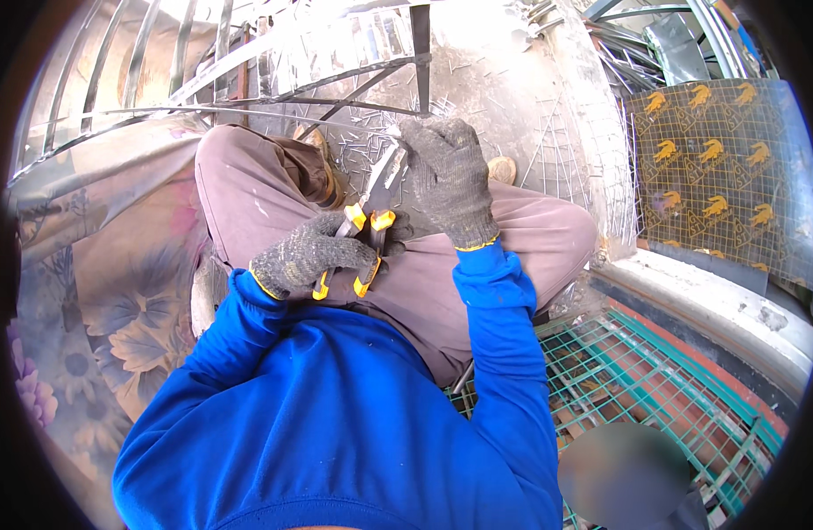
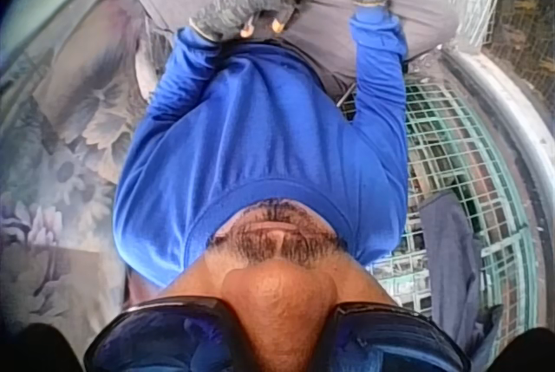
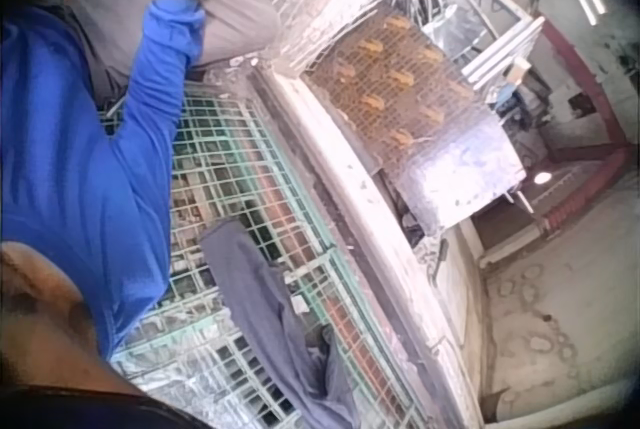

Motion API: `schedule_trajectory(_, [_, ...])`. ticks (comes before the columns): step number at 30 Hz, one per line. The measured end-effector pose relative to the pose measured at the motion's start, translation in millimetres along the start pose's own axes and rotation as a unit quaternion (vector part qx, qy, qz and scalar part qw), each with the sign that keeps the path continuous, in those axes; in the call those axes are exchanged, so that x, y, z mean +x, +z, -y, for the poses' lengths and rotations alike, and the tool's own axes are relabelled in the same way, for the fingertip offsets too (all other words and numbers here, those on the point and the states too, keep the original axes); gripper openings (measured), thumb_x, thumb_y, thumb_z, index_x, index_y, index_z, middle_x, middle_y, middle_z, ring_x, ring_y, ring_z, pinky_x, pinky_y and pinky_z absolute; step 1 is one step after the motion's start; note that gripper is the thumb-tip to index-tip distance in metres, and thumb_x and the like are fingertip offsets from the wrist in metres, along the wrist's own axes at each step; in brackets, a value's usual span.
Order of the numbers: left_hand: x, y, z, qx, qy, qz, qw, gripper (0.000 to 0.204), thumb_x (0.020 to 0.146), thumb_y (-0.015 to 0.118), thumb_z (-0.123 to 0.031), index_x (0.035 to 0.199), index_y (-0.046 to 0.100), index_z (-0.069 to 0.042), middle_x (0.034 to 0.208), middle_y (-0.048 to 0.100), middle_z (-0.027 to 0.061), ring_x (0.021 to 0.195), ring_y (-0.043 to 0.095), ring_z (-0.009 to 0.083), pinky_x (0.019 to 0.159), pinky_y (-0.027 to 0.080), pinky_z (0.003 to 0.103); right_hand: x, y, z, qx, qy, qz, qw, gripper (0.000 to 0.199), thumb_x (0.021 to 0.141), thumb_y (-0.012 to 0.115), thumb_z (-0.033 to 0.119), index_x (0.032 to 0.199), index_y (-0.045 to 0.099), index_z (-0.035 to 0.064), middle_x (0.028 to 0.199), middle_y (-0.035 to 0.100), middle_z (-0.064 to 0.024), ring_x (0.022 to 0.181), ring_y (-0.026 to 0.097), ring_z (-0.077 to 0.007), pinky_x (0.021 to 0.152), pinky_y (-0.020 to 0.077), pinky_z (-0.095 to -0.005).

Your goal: Use pliers to cut segments of metal wire while sitting on the floor.

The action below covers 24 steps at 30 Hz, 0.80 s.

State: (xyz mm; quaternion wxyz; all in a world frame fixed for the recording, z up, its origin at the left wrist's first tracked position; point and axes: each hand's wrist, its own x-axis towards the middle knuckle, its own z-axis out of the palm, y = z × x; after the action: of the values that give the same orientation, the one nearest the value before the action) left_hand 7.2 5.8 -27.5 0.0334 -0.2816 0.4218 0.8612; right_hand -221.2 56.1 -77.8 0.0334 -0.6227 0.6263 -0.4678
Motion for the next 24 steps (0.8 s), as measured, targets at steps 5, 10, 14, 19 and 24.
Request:
schedule_trajectory(5, [2.5, 0.5, -2.5, -0.012, -0.017, -0.002, 1.000, 0.023, 0.087, 0.067, -0.007, 0.108, 0.065, 0.002, 0.095, 0.068, 0.0063, 0.087, 0.064, 0.0139, 0.081, 0.051, 0.028, 0.5, -3.3, 5.0, -0.011, 0.016, 0.018, 1.000, 0.040, 0.078, 0.069, -0.003, 0.116, 0.073, 0.0071, 0.097, 0.067, -0.0105, 0.093, 0.062, -0.0313, 0.083, 0.0518, -0.0403])
schedule_trajectory(10, [2.5, -2.1, -2.8, 0.048, -0.027, -0.013, 0.998, 0.025, 0.087, 0.067, -0.005, 0.111, 0.064, 0.003, 0.095, 0.069, 0.0075, 0.087, 0.065, 0.0146, 0.079, 0.051, 0.029, 2.0, -1.8, 6.0, -0.003, 0.006, 0.001, 1.000, 0.039, 0.076, 0.071, -0.004, 0.114, 0.073, 0.0063, 0.098, 0.068, -0.0107, 0.094, 0.063, -0.0319, 0.084, 0.0519, -0.0408])
schedule_trajectory(14, [5.6, 1.1, 3.6, -0.022, 0.019, -0.004, 1.000, 0.024, 0.092, 0.066, -0.012, 0.112, 0.061, 0.000, 0.088, 0.066, 0.0070, 0.078, 0.061, 0.0143, 0.074, 0.049, 0.028, 0.3, -0.9, 3.6, -0.002, 0.012, 0.011, 1.000, 0.040, 0.075, 0.071, -0.004, 0.114, 0.073, 0.0058, 0.099, 0.067, -0.0111, 0.095, 0.063, -0.0325, 0.084, 0.0521, -0.0411])
schedule_trajectory(19, [8.2, 0.0, 5.4, 0.018, 0.000, -0.031, 0.999, 0.031, 0.098, 0.064, -0.013, 0.125, 0.057, 0.000, 0.091, 0.067, 0.0073, 0.077, 0.061, 0.0147, 0.073, 0.050, 0.028, 0.8, -0.3, 0.9, 0.000, -0.003, 0.009, 1.000, 0.037, 0.078, 0.070, -0.003, 0.114, 0.073, 0.0057, 0.099, 0.067, -0.0120, 0.095, 0.063, -0.0332, 0.085, 0.0519, -0.0415])
schedule_trajectory(24, [9.0, -0.3, 11.1, 0.003, 0.028, 0.011, 1.000, 0.021, 0.099, 0.063, -0.016, 0.113, 0.057, -0.002, 0.085, 0.063, 0.0060, 0.075, 0.060, 0.0142, 0.068, 0.049, 0.029, -0.3, -2.7, 6.4, 0.012, 0.011, 0.015, 1.000, 0.034, 0.081, 0.068, -0.003, 0.113, 0.073, 0.0051, 0.096, 0.071, -0.0140, 0.089, 0.066, -0.0335, 0.079, 0.0543, -0.0413])
